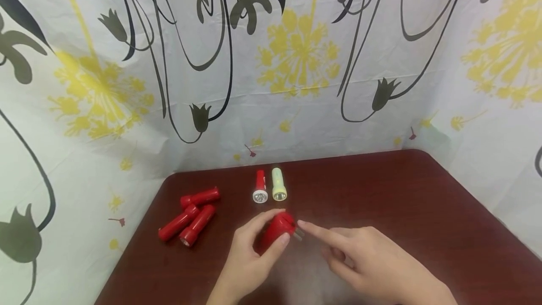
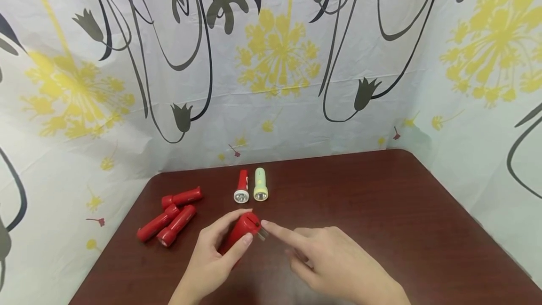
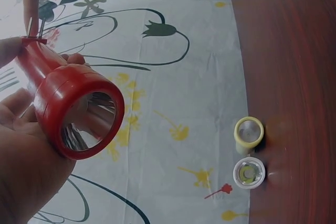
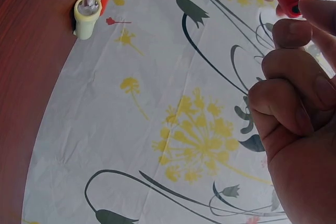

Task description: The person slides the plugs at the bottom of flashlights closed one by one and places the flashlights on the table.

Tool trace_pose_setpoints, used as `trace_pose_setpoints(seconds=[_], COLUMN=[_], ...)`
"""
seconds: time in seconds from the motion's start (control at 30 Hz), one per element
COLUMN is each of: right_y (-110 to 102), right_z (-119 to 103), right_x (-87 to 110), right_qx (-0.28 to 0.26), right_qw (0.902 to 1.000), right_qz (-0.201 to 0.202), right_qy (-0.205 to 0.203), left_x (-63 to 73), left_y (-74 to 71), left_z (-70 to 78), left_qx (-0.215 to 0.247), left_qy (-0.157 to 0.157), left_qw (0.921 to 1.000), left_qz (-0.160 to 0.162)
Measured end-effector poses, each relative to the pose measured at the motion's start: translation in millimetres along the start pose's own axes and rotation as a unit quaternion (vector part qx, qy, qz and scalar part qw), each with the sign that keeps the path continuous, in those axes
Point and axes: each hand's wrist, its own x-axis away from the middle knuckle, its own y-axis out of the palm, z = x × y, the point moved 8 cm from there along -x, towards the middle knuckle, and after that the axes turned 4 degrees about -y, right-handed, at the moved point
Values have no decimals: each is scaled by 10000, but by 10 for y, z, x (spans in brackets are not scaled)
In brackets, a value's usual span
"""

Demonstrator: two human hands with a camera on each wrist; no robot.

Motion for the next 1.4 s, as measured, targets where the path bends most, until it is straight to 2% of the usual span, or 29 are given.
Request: trace_pose_setpoints(seconds=[0.23,0.47,0.7,1.13,1.4], right_y=[21,37,47,42,45], right_z=[-26,-10,-13,-30,-8], right_x=[-11,15,26,36,25], right_qx=[-98,26,-33,-193,-306], right_qw=[9998,9993,9991,9991,9988], right_qz=[-79,-188,-213,-247,-214], right_qy=[127,325,354,295,329], left_x=[21,10,17,39,29], left_y=[-8,26,38,54,78], left_z=[-14,-2,-7,73,24], left_qx=[35,15,33,-34,-79], left_qy=[-118,43,37,708,464], left_qw=[9999,10000,10000,9974,9988], left_qz=[-21,-28,-73,-87,-142])
